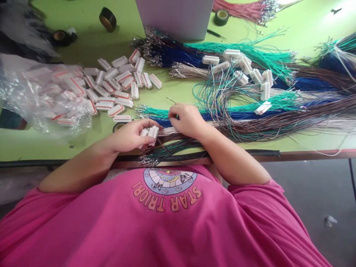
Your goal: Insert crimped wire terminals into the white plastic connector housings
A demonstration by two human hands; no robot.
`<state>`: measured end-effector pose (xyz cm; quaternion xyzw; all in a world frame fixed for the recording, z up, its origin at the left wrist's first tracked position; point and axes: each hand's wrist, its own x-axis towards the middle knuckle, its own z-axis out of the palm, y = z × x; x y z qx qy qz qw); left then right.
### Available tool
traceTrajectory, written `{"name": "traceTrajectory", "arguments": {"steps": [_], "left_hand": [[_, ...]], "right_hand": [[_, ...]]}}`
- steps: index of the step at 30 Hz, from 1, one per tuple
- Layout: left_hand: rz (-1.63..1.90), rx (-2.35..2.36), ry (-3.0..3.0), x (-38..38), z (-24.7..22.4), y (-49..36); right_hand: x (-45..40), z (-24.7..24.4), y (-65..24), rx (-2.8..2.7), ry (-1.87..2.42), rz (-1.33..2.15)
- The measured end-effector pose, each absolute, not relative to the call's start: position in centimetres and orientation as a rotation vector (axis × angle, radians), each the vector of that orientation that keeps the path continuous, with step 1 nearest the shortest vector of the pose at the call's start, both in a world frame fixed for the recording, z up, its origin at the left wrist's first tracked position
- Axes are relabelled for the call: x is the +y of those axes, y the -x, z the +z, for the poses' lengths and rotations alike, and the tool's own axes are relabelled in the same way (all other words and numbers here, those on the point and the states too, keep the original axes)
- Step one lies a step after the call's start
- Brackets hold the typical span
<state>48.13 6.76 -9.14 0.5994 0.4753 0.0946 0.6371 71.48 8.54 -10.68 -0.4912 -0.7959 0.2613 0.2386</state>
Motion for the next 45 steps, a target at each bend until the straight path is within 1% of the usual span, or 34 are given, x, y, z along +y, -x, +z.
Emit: {"name": "traceTrajectory", "arguments": {"steps": [4,7,12,15,18,21,23,28,38,45], "left_hand": [[0.239,1.082,-1.435,6.8,-9.1,-48.0],[0.276,1.075,-1.508,6.7,-9.2,-47.9],[0.392,1.028,-1.478,6.5,-9.8,-48.0],[0.321,1.075,-1.413,6.7,-10.0,-48.2],[0.29,1.081,-1.262,7.0,-10.0,-48.4],[0.386,0.996,-1.165,7.2,-10.1,-48.4],[0.463,0.932,-1.125,7.2,-10.2,-48.4],[0.568,0.882,-1.022,7.0,-10.8,-48.6],[0.597,0.921,-0.99,7.2,-11.4,-48.7],[0.556,1.087,-1.154,6.9,-10.1,-49.3]], "right_hand": [[8.9,-11.2,-71.2,-1.891,1.395,0.923],[9.2,-11.6,-71.0,-1.832,1.455,1.067],[9.5,-12.3,-70.5,-1.88,1.494,1.081],[9.3,-12.0,-70.7,-1.853,1.463,1.081],[8.4,-10.7,-70.8,-1.951,1.254,0.997],[7.4,-9.3,-70.7,-2.161,0.872,1.048],[7.1,-9.0,-70.7,-2.203,0.777,1.064],[7.3,-9.9,-71.4,-2.105,1.125,0.844],[5.9,-10.1,-70.8,-2.515,1.259,0.314],[5.8,-10.1,-70.2,-2.581,1.429,0.338]]}}
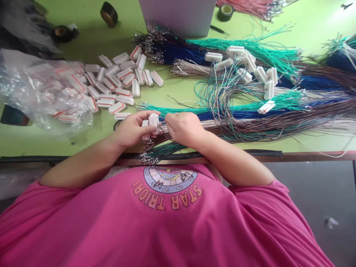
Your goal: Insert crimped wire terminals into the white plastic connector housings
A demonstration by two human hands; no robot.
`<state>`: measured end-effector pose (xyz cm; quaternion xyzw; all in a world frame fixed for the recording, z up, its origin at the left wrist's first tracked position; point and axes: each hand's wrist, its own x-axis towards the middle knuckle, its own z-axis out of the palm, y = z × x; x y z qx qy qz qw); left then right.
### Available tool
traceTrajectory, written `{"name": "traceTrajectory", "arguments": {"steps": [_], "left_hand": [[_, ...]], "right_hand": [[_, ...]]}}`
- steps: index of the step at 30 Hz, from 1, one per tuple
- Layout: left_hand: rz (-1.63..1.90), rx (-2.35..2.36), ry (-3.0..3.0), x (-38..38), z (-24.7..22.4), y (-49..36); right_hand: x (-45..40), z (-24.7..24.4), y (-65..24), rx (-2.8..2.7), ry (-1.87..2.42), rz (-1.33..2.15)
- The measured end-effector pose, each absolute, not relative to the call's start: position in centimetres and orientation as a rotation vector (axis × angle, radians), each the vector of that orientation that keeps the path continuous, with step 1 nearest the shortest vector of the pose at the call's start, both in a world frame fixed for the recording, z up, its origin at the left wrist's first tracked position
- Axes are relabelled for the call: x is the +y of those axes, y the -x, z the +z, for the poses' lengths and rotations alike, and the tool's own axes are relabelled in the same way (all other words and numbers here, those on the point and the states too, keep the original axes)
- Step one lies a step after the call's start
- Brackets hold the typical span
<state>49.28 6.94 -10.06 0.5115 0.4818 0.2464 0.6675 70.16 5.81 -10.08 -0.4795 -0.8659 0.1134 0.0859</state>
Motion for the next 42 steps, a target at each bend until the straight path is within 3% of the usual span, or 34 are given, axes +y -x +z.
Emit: {"name": "traceTrajectory", "arguments": {"steps": [10,21,42], "left_hand": [[0.537,1.057,-1.155,6.8,-10.7,-49.3],[0.62,0.954,-0.943,7.3,-11.5,-48.9],[0.58,0.957,-1.019,7.2,-11.4,-48.6]], "right_hand": [[5.4,-9.0,-68.8,-2.718,1.507,0.407],[5.5,-10.4,-69.5,-2.399,1.272,0.529],[5.4,-9.0,-68.7,-2.116,1.345,0.921]]}}
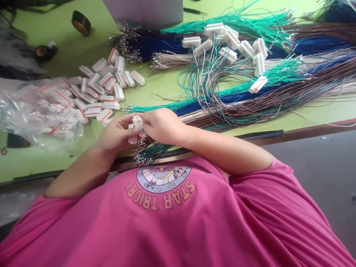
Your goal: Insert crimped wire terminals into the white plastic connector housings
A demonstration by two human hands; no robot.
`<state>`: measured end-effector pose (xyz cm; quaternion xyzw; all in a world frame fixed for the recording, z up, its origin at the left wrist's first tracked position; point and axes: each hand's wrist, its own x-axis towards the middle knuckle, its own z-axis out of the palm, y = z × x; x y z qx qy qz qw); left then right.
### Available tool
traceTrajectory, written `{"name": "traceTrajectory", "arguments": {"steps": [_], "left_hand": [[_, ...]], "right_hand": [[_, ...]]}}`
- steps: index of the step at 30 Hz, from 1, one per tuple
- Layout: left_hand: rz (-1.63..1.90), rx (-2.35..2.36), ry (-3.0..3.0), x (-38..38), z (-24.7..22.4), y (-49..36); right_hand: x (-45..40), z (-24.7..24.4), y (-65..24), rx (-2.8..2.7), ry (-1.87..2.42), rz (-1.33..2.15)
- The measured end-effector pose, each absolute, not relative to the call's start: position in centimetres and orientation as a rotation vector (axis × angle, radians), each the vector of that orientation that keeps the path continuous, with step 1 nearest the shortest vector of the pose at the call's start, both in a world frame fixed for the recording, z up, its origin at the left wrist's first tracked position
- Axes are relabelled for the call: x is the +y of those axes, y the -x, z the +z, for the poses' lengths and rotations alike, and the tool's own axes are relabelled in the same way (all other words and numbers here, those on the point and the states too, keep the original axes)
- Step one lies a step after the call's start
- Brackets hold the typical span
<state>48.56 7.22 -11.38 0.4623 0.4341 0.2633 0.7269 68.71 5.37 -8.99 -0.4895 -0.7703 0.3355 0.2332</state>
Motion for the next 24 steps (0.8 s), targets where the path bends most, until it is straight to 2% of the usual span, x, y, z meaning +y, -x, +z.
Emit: {"name": "traceTrajectory", "arguments": {"steps": [8,13,19,24], "left_hand": [[0.584,1.046,-1.232,6.5,-11.2,-48.8],[0.547,1.087,-1.215,6.6,-9.7,-48.8],[0.35,1.149,-1.381,6.5,-9.7,-48.2],[0.336,1.099,-1.371,6.6,-10.3,-47.9]], "right_hand": [[5.6,-9.8,-68.5,-2.248,1.439,0.843],[7.8,-9.7,-70.7,-2.3,1.205,0.961],[10.7,-11.2,-72.0,-2.458,1.513,0.482],[10.5,-12.1,-71.7,-2.426,1.531,0.434]]}}
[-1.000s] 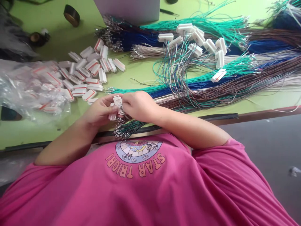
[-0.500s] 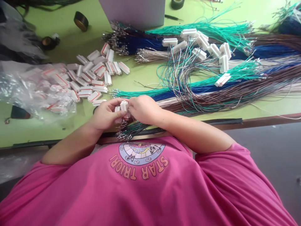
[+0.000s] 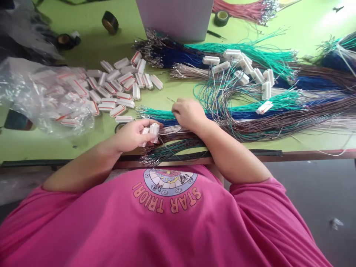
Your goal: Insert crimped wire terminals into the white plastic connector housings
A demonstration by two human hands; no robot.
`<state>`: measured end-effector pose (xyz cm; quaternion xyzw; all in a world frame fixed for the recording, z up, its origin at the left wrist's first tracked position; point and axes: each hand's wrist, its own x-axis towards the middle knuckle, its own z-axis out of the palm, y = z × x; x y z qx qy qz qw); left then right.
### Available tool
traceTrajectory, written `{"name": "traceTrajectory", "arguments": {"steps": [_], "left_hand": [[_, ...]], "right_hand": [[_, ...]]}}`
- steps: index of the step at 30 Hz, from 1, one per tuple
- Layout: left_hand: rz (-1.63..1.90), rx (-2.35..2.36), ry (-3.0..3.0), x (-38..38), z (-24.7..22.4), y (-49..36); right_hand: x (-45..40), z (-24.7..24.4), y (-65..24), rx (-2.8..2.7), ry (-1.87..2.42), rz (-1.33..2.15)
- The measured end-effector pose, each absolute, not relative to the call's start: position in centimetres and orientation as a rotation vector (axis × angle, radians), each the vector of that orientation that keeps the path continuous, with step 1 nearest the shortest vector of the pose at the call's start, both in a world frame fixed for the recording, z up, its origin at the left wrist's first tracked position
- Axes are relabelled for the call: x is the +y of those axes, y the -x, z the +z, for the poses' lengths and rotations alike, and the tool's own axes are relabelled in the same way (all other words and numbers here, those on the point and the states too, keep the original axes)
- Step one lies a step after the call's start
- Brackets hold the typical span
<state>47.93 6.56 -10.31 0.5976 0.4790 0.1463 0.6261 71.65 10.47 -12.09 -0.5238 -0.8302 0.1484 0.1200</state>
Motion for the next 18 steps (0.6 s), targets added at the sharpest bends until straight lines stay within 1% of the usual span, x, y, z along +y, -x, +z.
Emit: {"name": "traceTrajectory", "arguments": {"steps": [7,13,16,18], "left_hand": [[0.394,1.07,-1.244,6.6,-9.4,-48.5],[0.435,1.057,-1.121,6.5,-9.1,-49.0],[0.464,1.043,-1.089,6.6,-9.5,-48.8],[0.472,0.986,-1.068,6.8,-9.9,-48.6]], "right_hand": [[9.6,-11.8,-71.7,-2.16,1.562,0.363],[9.3,-11.1,-71.9,-2.039,1.553,0.472],[8.4,-9.9,-71.7,-2.04,1.425,0.535],[7.5,-8.9,-71.2,-2.122,1.202,0.628]]}}
